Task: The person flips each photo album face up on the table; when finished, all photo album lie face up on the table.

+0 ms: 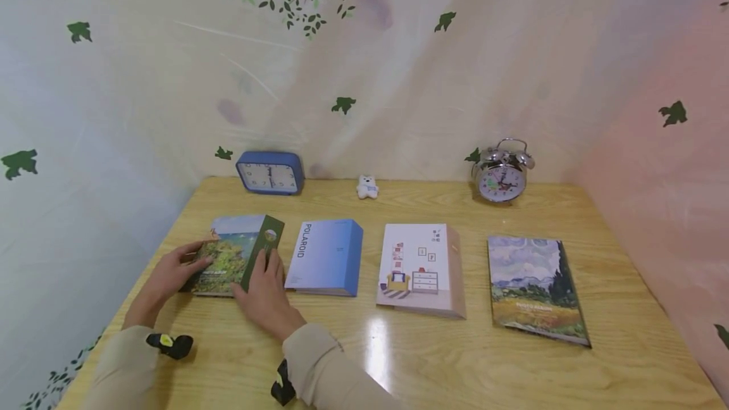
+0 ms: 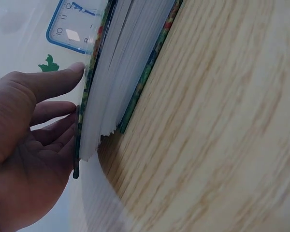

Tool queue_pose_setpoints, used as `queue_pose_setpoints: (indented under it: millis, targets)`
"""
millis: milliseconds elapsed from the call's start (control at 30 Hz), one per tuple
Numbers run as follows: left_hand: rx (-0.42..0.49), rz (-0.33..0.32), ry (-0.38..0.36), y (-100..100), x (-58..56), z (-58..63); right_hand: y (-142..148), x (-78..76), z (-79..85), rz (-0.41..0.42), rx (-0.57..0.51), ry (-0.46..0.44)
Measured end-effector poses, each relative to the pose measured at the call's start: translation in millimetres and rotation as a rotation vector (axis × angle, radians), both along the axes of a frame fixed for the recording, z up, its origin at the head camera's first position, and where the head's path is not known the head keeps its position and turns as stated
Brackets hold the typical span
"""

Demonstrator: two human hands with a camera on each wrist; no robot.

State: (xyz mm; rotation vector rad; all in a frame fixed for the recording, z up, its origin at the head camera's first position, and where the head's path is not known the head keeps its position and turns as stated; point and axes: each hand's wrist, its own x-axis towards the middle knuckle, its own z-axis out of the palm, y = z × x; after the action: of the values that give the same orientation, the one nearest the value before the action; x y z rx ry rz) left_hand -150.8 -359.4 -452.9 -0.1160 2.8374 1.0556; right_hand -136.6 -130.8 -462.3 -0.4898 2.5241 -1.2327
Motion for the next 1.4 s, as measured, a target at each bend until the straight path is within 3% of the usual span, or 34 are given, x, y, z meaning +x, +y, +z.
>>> queue_pose_setpoints:
  millis: [300,833,1133,1400]
  targets:
    - [0.021,0.01,-0.028,4,1.0,0.6,-2,3.0,-4.1,0.019,0.001,0.009]
    - [0.04,-0.005,-0.069,14,1.3,9.5,5,-0.1,1.1,0.006,-0.149,0.005]
    - [0.233,-0.077,-0.158,24,3.8,14.9,5,-5.6,26.6,-0.017,-0.176,0.003]
    - [0.241,-0.14,-0.133,34,6.6,15.1,13,-9.0,31.0,-0.058,-0.196,-0.019]
